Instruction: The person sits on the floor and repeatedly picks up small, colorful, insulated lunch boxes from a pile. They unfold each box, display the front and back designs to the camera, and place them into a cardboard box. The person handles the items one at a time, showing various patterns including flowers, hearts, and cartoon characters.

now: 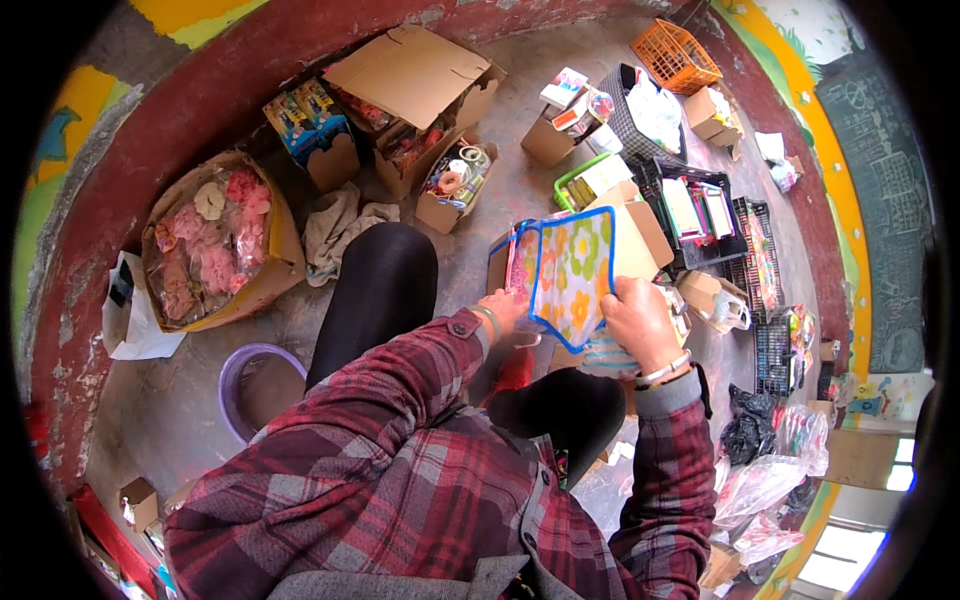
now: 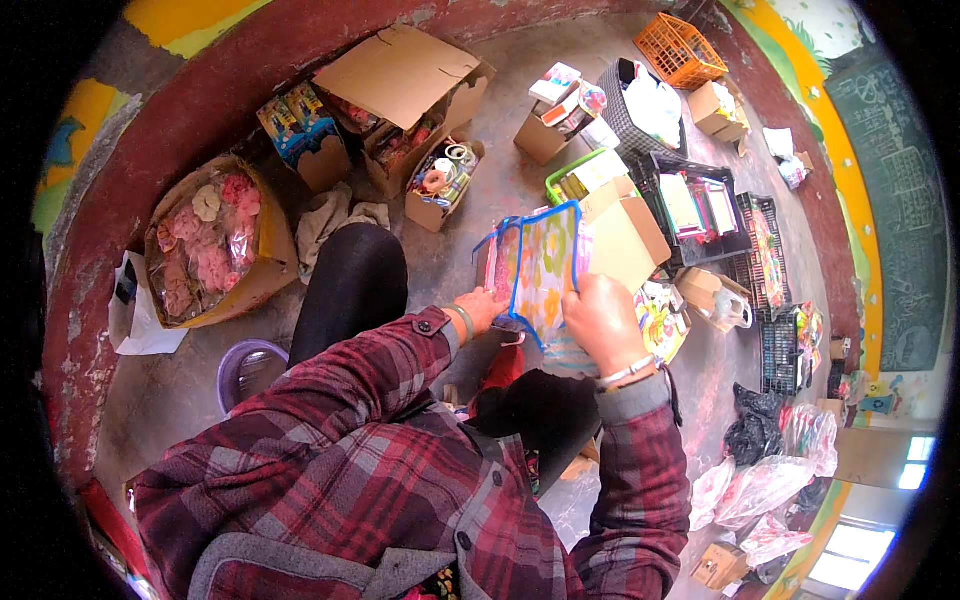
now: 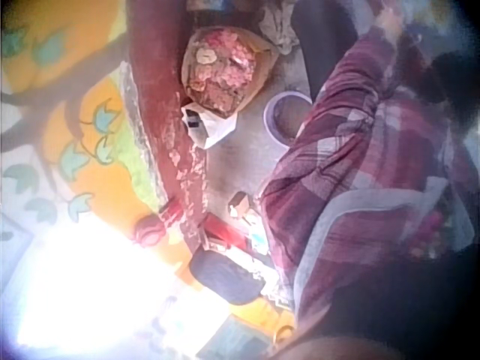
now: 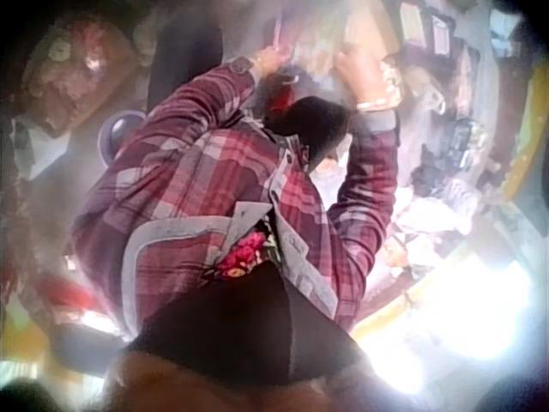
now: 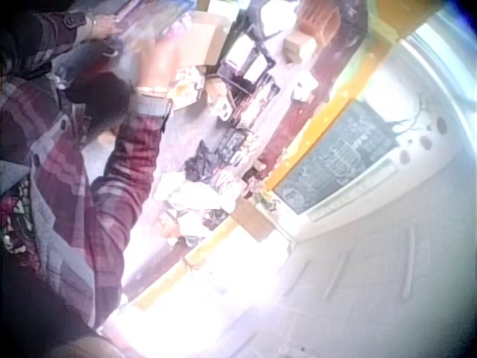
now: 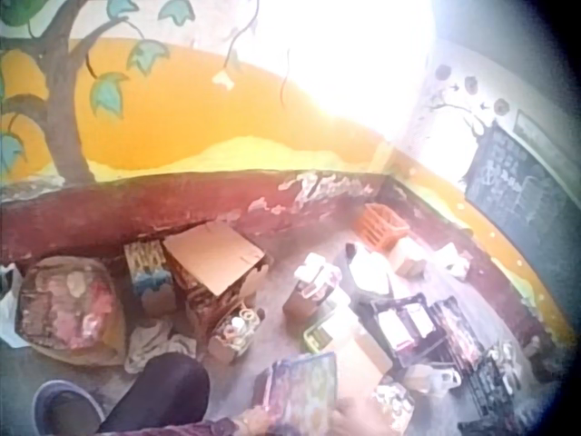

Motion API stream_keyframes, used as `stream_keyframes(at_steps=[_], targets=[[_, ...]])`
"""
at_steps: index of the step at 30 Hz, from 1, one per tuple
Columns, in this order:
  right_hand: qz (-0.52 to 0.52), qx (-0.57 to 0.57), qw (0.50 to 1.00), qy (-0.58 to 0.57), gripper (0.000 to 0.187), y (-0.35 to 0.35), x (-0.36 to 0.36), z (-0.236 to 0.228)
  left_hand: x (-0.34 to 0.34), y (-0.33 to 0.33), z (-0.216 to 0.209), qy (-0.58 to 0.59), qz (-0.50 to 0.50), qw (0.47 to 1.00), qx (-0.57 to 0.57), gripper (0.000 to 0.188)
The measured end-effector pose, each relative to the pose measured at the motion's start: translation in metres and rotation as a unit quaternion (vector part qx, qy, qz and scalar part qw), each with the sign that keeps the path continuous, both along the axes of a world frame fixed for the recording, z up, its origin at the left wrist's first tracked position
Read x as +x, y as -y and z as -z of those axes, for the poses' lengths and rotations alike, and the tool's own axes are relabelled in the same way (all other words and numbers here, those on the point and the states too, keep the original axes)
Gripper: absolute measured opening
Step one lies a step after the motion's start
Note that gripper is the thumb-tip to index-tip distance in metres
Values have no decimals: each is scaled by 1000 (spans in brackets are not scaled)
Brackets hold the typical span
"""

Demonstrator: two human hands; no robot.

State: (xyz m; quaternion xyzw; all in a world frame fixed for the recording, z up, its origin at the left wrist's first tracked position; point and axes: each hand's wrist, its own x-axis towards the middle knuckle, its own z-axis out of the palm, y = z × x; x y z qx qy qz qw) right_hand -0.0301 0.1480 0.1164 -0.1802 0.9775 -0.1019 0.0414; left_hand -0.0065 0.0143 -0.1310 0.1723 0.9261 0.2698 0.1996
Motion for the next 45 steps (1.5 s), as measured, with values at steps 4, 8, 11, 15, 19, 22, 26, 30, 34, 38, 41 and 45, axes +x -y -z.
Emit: stream_keyframes(at_steps=[4, 8, 11, 15, 19, 22, 26, 30, 34, 38, 41, 45], targets=[[-10, 13, 1000, 4, 22, 7, -13, 14, -5, -6, 18, 18, 0, 1000, -18, 40], [-23, 21, 999, 44, 22, 18, -25, 18, -3, -10, 46, 23, -31, 999, -7, 36], [8, 55, 994, 98, 22, 21, -31, 32, 0, -8, 22, -1, -24, 1000, 4, 34], [71, 53, 992, 94, 23, 25, -41, 70, -1, -2, 2, -11, 12, 1000, -4, 34], [55, 21, 996, 70, 24, 29, -44, 81, 2, -3, 10, -3, -5, 1000, -7, 33], [66, -14, 995, 74, 23, 25, -50, 76, 2, -8, 10, 58, -92, 993, 41, 29], [74, -4, 995, 60, 24, 18, -54, 81, 1, -10, 14, 40, -45, 998, 10, 32], [106, 5, 990, 94, 22, 22, -50, 101, 2, -9, 13, 52, -58, 996, 32, 42], [104, 32, 986, 129, 21, 27, -51, 125, 3, -2, -11, 84, -117, 986, 89, 69], [118, 41, 980, 152, 21, 28, -52, 146, -2, -8, 20, 43, -103, 988, 103, 87], [140, 42, 975, 167, 21, 18, -55, 158, 0, -7, 4, 72, -112, 986, 96, 88], [175, 54, 970, 159, 22, 21, -52, 133, 2, -4, -5, 67, -96, 989, 86, 39]])
